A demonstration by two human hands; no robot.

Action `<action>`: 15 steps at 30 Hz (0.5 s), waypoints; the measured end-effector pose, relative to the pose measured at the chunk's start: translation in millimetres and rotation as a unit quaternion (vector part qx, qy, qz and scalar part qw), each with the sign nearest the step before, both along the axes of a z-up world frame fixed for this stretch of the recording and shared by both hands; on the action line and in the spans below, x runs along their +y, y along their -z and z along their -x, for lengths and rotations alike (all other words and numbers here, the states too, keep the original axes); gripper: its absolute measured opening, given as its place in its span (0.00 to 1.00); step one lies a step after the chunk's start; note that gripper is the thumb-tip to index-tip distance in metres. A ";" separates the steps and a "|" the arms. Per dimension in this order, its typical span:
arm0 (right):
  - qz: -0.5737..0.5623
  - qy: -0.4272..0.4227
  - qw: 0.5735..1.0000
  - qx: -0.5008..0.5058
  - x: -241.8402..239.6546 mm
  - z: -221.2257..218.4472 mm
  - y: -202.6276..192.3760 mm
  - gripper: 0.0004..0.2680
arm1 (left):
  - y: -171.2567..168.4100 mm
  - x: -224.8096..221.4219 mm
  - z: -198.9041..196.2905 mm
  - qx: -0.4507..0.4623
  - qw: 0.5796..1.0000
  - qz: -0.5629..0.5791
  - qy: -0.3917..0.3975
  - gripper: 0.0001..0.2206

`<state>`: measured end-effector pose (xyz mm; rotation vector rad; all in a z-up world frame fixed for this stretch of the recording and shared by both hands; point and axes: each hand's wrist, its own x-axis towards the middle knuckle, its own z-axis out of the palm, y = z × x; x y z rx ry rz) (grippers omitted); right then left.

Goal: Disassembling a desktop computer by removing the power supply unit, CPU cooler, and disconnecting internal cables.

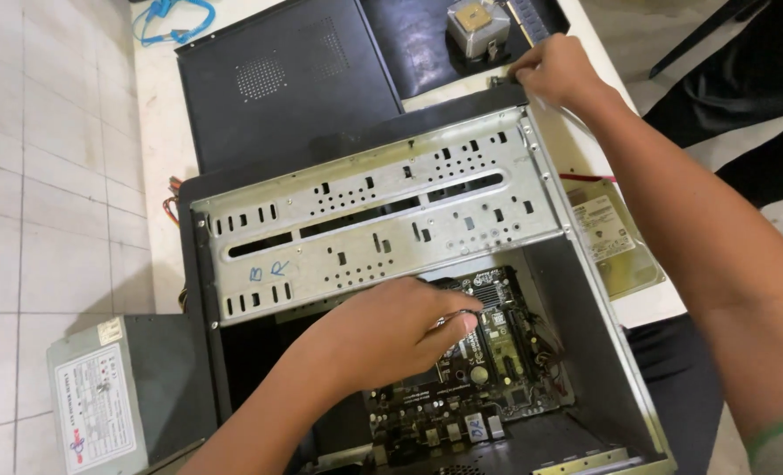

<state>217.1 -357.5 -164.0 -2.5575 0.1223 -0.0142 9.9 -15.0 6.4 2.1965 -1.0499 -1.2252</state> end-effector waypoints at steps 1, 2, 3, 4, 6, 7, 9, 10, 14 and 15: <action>-0.002 -0.001 1.000 0.001 -18.4 -18.2 22.9 0.09 | -1.5 -2.7 -1.2 0.001 1.000 -0.002 -0.001 0.23; 0.038 -0.032 0.995 -0.082 -36.1 -29.5 51.5 0.09 | -1.3 -5.0 1.0 -0.002 0.997 -0.073 0.007 0.17; 0.077 -0.062 0.981 -0.164 -53.3 -39.8 80.7 0.09 | -1.0 -7.1 3.6 -0.005 0.990 -0.143 0.016 0.17; 0.075 -0.064 0.982 -0.160 -42.3 -20.6 62.1 0.09 | 11.3 -6.0 3.1 0.000 0.990 -0.144 0.014 0.17; -0.011 -0.050 0.990 -0.133 -18.9 10.9 14.8 0.11 | 31.3 -2.0 1.0 -0.031 0.988 -0.152 0.024 0.16; -0.011 -0.055 0.989 -0.136 -26.3 12.1 11.8 0.11 | 33.8 -0.9 0.0 -0.033 0.988 -0.151 0.020 0.16; 0.028 -0.094 0.973 -0.209 -41.2 20.3 10.7 0.06 | 41.4 1.7 1.2 -0.070 0.988 -0.126 0.053 0.17; 0.029 -0.098 0.973 -0.209 -43.8 38.7 -3.7 0.06 | 35.4 1.1 1.6 -0.070 0.989 -0.124 0.049 0.17; 0.015 0.100 0.980 -0.170 11.8 136.9 -102.5 0.09 | 39.4 6.4 0.4 -0.026 0.970 -0.239 0.034 0.08; -0.033 0.206 0.974 -0.085 36.7 181.6 -142.4 0.14 | 47.0 9.4 -1.0 -0.067 0.957 -0.273 0.076 0.13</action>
